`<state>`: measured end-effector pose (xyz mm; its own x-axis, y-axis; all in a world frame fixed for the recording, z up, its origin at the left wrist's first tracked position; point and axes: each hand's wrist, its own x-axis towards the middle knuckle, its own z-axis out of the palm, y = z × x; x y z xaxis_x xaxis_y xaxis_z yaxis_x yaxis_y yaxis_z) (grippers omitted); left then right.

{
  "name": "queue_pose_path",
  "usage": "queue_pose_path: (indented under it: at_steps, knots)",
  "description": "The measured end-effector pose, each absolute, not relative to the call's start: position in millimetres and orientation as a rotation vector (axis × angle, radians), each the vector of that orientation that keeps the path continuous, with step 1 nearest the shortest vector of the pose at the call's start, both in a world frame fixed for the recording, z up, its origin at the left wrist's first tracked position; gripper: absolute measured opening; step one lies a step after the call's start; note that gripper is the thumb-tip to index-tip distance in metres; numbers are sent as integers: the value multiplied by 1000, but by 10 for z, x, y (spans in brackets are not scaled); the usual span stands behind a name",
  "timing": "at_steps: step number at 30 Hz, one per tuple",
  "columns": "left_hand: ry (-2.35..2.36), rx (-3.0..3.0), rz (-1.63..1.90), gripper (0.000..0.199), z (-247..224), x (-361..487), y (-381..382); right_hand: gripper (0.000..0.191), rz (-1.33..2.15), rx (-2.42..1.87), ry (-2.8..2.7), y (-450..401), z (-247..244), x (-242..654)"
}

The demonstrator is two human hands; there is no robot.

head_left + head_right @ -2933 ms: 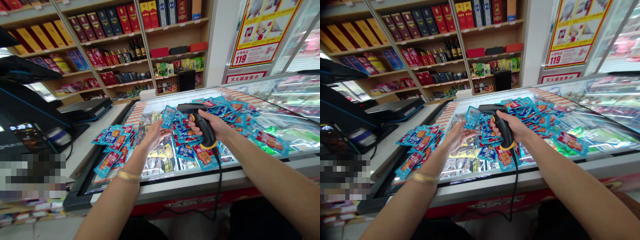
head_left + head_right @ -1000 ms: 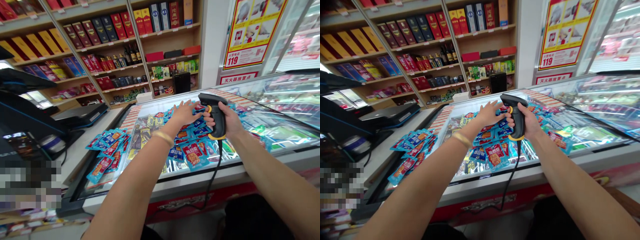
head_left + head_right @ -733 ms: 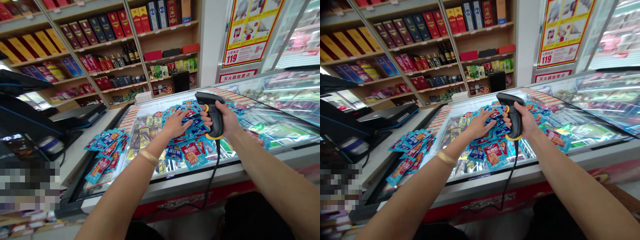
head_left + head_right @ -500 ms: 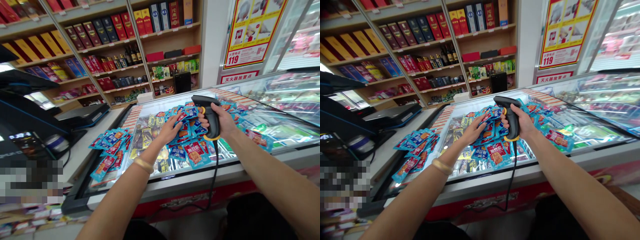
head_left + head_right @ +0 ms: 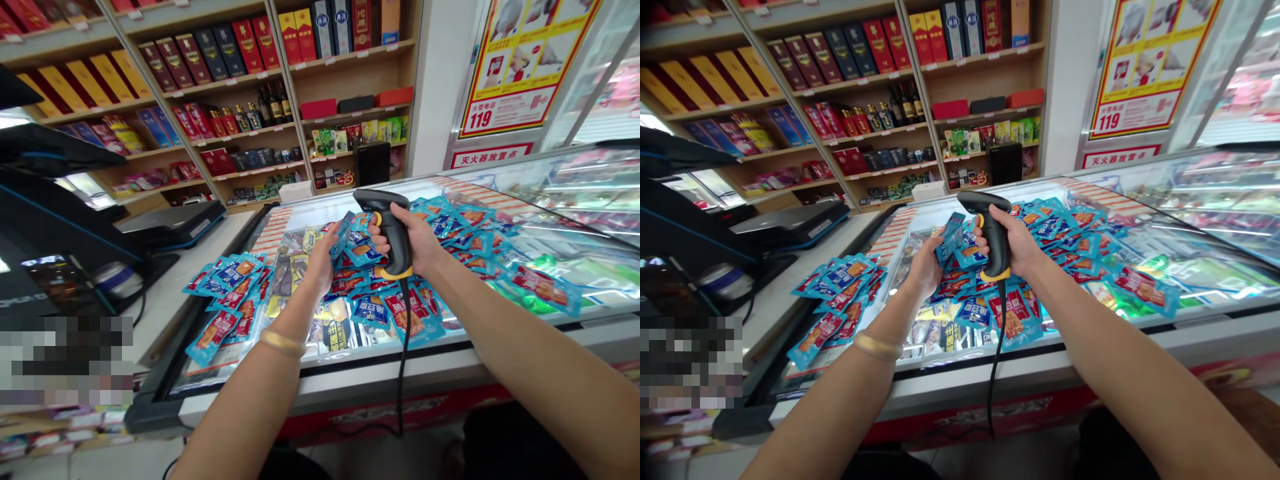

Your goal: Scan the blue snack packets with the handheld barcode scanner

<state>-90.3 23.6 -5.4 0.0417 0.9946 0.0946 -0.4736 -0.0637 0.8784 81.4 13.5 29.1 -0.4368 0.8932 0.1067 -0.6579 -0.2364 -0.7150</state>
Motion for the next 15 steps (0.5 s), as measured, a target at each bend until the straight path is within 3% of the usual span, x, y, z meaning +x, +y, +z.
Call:
queue_pose_path:
  at_steps: [8,15]
  knots:
    - [622,839,1320,53,83,-899,120,23,1846,-412,-864,25,260,884]
    - [749,743,1368,33,34,-962,160,24,1857,-421,-881,10,235,865]
